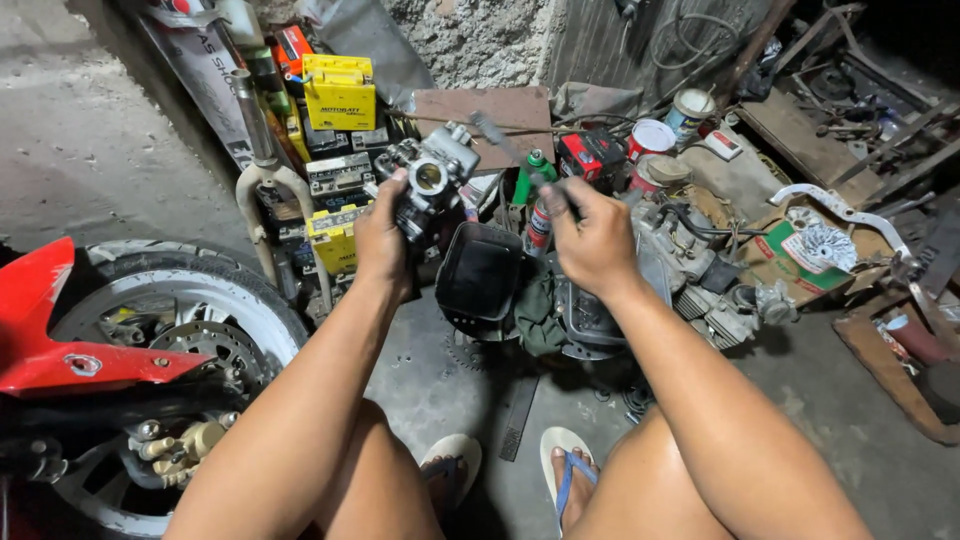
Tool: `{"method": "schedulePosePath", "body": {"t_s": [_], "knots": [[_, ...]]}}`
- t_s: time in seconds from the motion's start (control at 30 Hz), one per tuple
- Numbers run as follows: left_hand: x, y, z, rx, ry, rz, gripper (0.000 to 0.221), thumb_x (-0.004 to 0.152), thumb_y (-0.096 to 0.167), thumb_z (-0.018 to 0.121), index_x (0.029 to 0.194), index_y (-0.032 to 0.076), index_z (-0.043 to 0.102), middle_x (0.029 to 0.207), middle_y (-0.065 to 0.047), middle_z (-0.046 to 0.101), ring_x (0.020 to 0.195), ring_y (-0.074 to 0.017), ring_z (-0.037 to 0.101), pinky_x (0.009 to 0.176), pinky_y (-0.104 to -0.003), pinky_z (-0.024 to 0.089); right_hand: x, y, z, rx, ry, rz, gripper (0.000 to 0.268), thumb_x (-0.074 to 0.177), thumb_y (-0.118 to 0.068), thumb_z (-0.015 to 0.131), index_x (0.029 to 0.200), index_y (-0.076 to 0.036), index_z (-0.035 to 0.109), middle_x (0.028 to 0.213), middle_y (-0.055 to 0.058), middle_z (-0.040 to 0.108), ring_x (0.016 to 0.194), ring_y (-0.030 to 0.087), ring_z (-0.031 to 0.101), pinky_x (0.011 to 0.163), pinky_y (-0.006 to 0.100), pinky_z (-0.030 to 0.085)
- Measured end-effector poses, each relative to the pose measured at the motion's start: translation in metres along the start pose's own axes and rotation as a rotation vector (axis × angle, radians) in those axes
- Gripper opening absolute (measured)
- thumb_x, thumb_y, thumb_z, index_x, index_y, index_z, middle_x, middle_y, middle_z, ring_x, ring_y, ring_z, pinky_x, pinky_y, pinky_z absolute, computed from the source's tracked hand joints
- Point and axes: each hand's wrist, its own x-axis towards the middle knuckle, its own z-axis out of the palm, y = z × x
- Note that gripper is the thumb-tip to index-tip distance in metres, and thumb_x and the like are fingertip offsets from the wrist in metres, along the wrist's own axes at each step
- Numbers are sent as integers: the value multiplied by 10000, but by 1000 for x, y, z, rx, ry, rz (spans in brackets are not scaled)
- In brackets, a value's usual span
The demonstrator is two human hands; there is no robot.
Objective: Disassembling and cleaning a motorcycle carburetor using a screwdriver and a rag in a workshop environment.
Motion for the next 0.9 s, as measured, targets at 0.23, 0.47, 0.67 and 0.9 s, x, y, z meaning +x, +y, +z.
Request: {"method": "schedulePosePath", "body": {"t_s": [0.23,0.47,0.67,0.9], "knots": [[9,-12,-5,235,-7,76,572,708,405,905,984,-33,664,810,-162,681,674,-233,675,571,-419,605,0,25,1,-127,-22,-21,239,1037,-253,652,858,-97,684,708,217,664,774,476,687,645,565,514],[9,-11,-8,331,32,86,596,700,432,905,1000,-33,683,816,-153,691,713,-223,687,614,-407,614,-4,25,-1,-99,-52,-6,226,1026,-250,657,852,-108,682,686,199,659,780,467,686,643,554,508],[4,-8,-7,343,12,79,585,716,416,895,1038,-29,692,850,-164,697,745,-237,692,625,-408,614,-8,38,-11,-250,-79,93,250,1035,-296,638,866,-117,680,681,209,659,783,475,689,679,577,510],[21,-14,-16,428,19,95,635,718,462,909,1066,-18,683,868,-178,709,750,-257,709,604,-446,622,-11,33,-13,-230,-166,85,286,1027,-313,628,852,-91,675,691,227,681,780,477,695,675,587,524]]}}
